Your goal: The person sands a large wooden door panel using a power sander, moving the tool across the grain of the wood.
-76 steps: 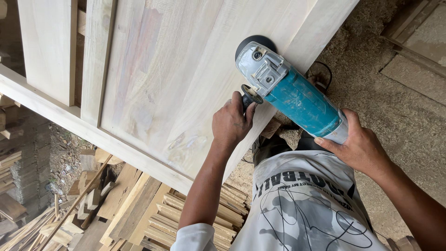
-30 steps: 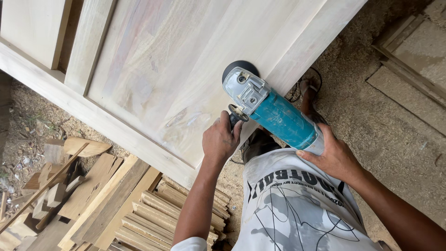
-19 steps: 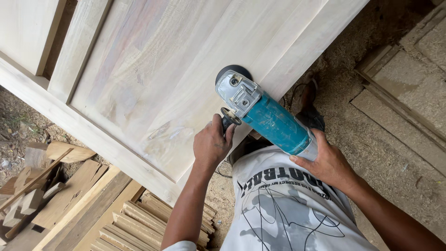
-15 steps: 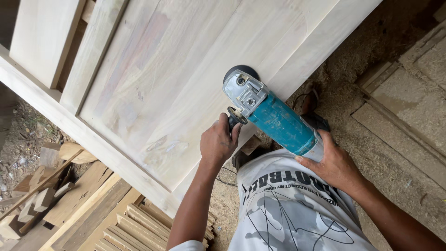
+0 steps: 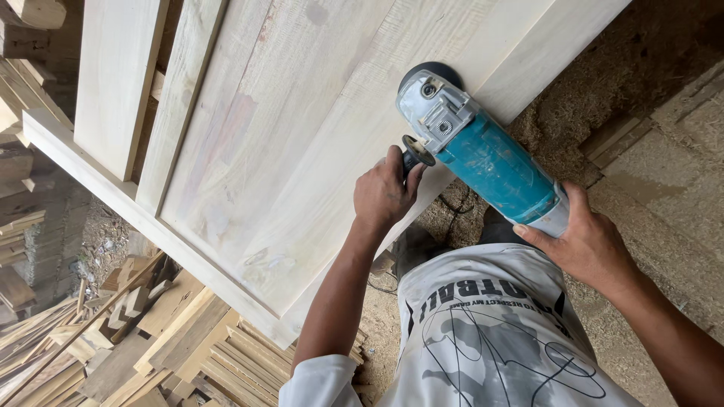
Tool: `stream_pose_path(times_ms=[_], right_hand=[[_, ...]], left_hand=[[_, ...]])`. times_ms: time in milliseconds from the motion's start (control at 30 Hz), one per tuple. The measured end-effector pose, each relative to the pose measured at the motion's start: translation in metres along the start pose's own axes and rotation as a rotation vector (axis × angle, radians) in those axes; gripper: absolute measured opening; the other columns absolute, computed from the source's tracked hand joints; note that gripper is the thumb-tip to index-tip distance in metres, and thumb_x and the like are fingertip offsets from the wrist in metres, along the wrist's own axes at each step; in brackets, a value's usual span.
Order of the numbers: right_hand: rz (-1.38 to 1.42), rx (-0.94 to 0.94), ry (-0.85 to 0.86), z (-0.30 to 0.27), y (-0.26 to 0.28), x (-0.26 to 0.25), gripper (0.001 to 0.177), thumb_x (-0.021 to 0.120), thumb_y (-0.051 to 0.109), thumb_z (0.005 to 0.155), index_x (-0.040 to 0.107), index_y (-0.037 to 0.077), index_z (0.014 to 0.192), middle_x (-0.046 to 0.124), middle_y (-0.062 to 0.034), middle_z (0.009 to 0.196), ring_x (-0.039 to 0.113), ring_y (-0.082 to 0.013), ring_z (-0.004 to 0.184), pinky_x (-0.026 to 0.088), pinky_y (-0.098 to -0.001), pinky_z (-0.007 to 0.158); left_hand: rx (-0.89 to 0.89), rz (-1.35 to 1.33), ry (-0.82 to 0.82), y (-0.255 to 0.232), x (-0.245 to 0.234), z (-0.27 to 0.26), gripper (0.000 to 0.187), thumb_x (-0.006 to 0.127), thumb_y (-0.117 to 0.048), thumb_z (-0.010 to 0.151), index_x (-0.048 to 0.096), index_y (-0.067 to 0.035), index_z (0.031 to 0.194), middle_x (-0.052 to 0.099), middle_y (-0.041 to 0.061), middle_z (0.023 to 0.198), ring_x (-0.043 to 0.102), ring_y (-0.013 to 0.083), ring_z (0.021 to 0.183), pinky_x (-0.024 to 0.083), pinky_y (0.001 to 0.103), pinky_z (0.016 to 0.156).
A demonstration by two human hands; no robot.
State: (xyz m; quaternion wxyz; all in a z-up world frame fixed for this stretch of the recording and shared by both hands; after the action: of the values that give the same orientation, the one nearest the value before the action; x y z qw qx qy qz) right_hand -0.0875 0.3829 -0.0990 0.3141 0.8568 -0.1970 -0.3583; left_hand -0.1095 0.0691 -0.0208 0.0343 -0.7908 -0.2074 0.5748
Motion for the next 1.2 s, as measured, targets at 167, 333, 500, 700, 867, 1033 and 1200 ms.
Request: stream_pose_path(times_ms=[167, 333, 500, 700, 867, 1033, 1200], right_hand=[[0.029, -0.055, -0.131, 0.023, -0.018, -0.051, 0.097, 0.069, 0.060, 0.084, 0.034, -0.008, 0.143, 0.065, -0.0320, 0.107, 0.073, -0.0426, 0.093, 0.063, -0.0518, 0.069], [0.060, -0.051, -0.142, 0.031, -0.022, -0.067, 0.095, 0.068, 0.061, 0.084, 0.037, -0.006, 0.143, 0.065, -0.0313, 0.112, 0.073, -0.0428, 0.097, 0.063, -0.0525, 0.074], [0.059, -0.012, -0.071, 0.026, 0.000, -0.050, 0.098, 0.069, 0.062, 0.081, 0.036, -0.004, 0.145, 0.066, -0.0324, 0.109, 0.073, -0.0445, 0.096, 0.063, -0.0544, 0.075], [-0.008, 0.018, 0.070, 0.010, 0.020, -0.001, 0.105, 0.072, 0.059, 0.076, 0.029, -0.003, 0.149, 0.068, -0.0347, 0.106, 0.074, -0.0458, 0.094, 0.064, -0.0543, 0.073], [-0.057, 0.077, 0.215, 0.002, 0.020, 0.025, 0.110, 0.076, 0.061, 0.076, 0.025, -0.001, 0.152, 0.069, -0.0359, 0.100, 0.076, -0.0456, 0.089, 0.066, -0.0543, 0.070], [-0.065, 0.041, 0.194, 0.007, 0.017, 0.017, 0.108, 0.073, 0.059, 0.075, 0.025, -0.002, 0.151, 0.069, -0.0353, 0.098, 0.076, -0.0454, 0.089, 0.066, -0.0537, 0.069], [-0.060, 0.033, 0.118, 0.019, 0.013, -0.012, 0.107, 0.073, 0.059, 0.075, 0.026, -0.001, 0.151, 0.068, -0.0352, 0.101, 0.075, -0.0458, 0.090, 0.065, -0.0537, 0.069]], left_hand=[[0.114, 0.010, -0.021, -0.046, -0.004, 0.062, 0.043, 0.058, -0.050, 0.100, 0.050, -0.008, 0.100, 0.070, 0.018, 0.074, 0.070, 0.0404, 0.065, 0.053, 0.052, 0.057], [0.103, 0.025, 0.043, -0.062, -0.006, 0.084, 0.044, 0.056, -0.052, 0.101, 0.049, -0.009, 0.099, 0.070, 0.017, 0.072, 0.071, 0.0383, 0.063, 0.055, 0.051, 0.057], [0.066, 0.007, 0.025, -0.037, -0.010, 0.057, 0.042, 0.059, -0.049, 0.100, 0.048, -0.008, 0.099, 0.069, 0.018, 0.071, 0.069, 0.0407, 0.063, 0.053, 0.052, 0.055], [-0.013, -0.009, -0.020, 0.015, -0.007, -0.006, 0.040, 0.063, -0.044, 0.099, 0.047, -0.007, 0.099, 0.068, 0.018, 0.074, 0.068, 0.0411, 0.065, 0.052, 0.052, 0.057], [-0.163, -0.040, 0.034, 0.042, 0.002, -0.044, 0.038, 0.063, -0.043, 0.099, 0.047, -0.009, 0.100, 0.068, 0.017, 0.074, 0.068, 0.0397, 0.066, 0.052, 0.051, 0.057], [-0.145, -0.038, -0.006, 0.035, 0.003, -0.039, 0.038, 0.063, -0.043, 0.098, 0.047, -0.009, 0.100, 0.067, 0.016, 0.075, 0.068, 0.0406, 0.068, 0.052, 0.051, 0.057], [-0.078, -0.025, -0.029, 0.010, -0.002, -0.007, 0.041, 0.063, -0.045, 0.099, 0.046, -0.008, 0.100, 0.067, 0.016, 0.075, 0.068, 0.0411, 0.068, 0.052, 0.052, 0.057]])
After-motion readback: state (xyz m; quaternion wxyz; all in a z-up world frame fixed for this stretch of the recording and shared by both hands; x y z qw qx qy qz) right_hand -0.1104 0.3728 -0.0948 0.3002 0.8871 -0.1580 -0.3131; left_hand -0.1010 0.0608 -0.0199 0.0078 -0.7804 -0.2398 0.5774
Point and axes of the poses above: each hand's wrist, its own z-axis towards the middle knuckle, its own x-axis out of the palm, y = z × x, the point moved 6 cm from there along z, towards the middle knuckle
